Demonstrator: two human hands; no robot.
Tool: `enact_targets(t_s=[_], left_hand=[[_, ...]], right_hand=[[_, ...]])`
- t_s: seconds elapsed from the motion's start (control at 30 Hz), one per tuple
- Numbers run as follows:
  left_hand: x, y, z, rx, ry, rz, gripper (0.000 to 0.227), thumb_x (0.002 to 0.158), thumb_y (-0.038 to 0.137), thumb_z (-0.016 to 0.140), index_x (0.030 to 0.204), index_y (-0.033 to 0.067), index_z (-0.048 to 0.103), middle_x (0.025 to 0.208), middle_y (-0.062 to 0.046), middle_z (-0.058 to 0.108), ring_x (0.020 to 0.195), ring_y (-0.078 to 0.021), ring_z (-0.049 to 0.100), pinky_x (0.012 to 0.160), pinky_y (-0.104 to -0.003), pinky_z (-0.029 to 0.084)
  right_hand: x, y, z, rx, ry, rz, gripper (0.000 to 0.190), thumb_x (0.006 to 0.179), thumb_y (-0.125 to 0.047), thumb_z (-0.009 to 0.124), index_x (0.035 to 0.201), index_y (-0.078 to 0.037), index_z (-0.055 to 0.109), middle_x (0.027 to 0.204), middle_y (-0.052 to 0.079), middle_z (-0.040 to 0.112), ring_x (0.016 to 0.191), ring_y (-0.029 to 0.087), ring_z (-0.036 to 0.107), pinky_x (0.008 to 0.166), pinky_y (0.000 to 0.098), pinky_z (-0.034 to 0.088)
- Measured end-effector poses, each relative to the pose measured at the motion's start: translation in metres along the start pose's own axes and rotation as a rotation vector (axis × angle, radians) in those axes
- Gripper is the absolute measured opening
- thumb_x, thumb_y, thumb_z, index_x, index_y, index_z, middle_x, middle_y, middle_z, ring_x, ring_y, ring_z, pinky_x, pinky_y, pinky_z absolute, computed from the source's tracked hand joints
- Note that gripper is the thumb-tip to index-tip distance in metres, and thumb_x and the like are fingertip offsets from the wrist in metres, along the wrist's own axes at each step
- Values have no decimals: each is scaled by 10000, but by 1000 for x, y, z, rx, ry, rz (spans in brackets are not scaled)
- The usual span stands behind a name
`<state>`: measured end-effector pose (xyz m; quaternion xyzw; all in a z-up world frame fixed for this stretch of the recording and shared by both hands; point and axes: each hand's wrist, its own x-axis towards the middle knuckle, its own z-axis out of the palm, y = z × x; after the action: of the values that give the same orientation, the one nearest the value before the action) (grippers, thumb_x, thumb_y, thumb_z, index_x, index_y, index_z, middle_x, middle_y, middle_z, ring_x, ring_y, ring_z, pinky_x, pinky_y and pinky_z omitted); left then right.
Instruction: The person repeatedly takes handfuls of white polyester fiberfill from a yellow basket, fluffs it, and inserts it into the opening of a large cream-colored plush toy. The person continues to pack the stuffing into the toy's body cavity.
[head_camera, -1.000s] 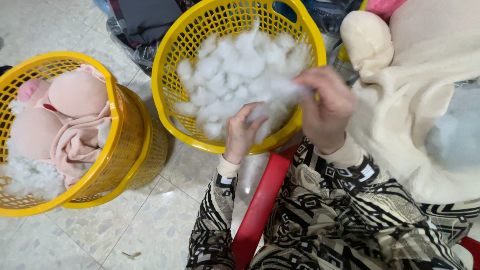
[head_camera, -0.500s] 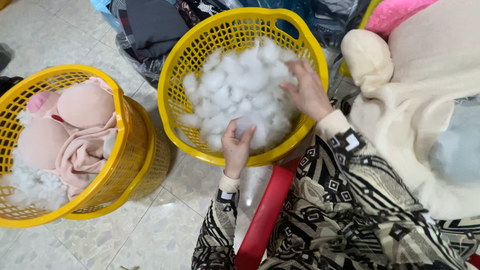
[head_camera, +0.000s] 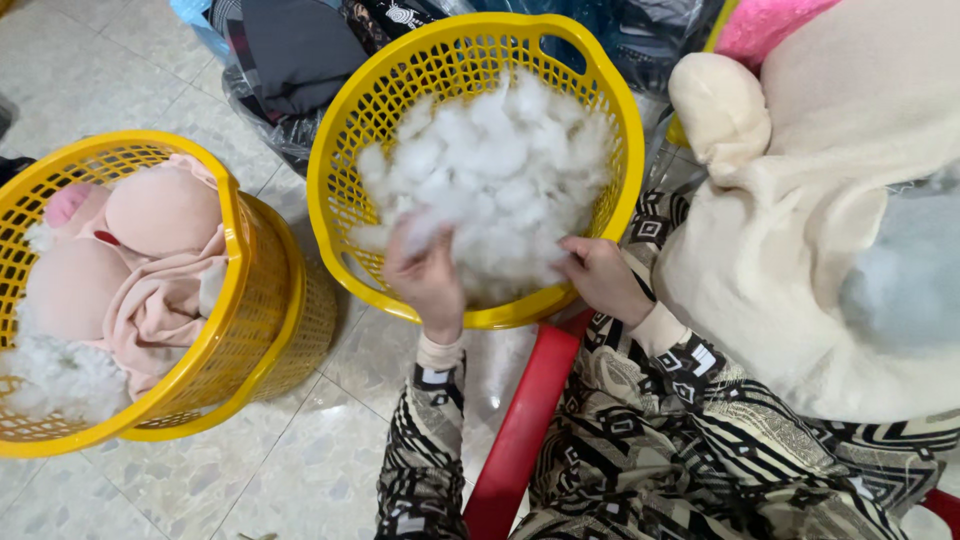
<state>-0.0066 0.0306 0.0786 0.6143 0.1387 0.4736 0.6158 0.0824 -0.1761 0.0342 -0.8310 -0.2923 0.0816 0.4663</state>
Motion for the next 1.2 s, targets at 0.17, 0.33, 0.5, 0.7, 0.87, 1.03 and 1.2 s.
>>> enact_targets(t_s=[0.17, 0.33, 0.5, 0.7, 0.87, 1.03, 1.2], left_hand=[[67, 25, 16, 65, 184, 727, 215, 860, -93, 756, 1042, -23, 666, 1062, -115, 672, 1045, -303, 647, 953, -366, 529], [136, -39, 43, 769, -289, 693, 480, 878, -26, 713, 1338, 65, 613, 1347, -128, 617, 1299, -356, 551, 1103, -448, 499], [97, -124, 23, 1350, -841, -163, 1021, 785, 362, 858, 1598, 219, 258, 1706, -162, 0, 1549, -466, -83, 1118, -813, 135], [52, -126, -10, 1191, -720, 19, 978, 768, 355, 870, 1565, 189, 328, 1680, -209, 65, 1530, -499, -29, 1093, -815, 166], [43, -84, -7, 1159, -686, 98, 948, 767, 366, 861, 1548, 162, 362, 1669, -215, 97, 1529, -504, 3, 1082, -811, 200], [28, -50, -7, 1117, -705, 130, 924, 771, 366, 856, 1532, 139, 383, 1662, -232, 96, 1515, -526, 22, 1071, -815, 193], [14, -28, 4, 1095, -774, 130, 913, 781, 343, 847, 1540, 139, 383, 1650, -232, 114, 1505, -545, 46, 1066, -808, 200]], right_hand=[[-5, 7, 0, 58, -8, 98, 178, 928, -181, 703, 989, -14, 710, 624, 47, 632, 559, 113, 567, 528, 305, 465], [-7, -10, -5, 83, -13, 100, 192, 935, -195, 711, 987, -10, 702, 604, 35, 617, 543, 114, 590, 516, 307, 466], [-13, -57, -33, -38, 179, -200, 171, 929, -81, 711, 1075, 7, 700, 939, 95, 665, 783, 146, 646, 633, 279, 507], [-9, -114, -58, -72, 675, -595, 341, 914, 130, 640, 1214, -28, 677, 1211, 93, 555, 1054, 238, 605, 902, 312, 507], [85, -121, -52, -302, 507, -633, 526, 857, 116, 666, 1356, -47, 628, 1312, 162, 558, 1176, 329, 604, 993, 397, 541], [79, -84, -23, -680, 17, -294, 970, 703, -210, 849, 1514, -9, 356, 1458, 319, 387, 1264, 488, 447, 978, 519, 466], [-25, -63, -27, -579, -137, -301, 673, 833, -208, 780, 1422, -52, 496, 1478, 225, 454, 1298, 377, 503, 1021, 470, 470]])
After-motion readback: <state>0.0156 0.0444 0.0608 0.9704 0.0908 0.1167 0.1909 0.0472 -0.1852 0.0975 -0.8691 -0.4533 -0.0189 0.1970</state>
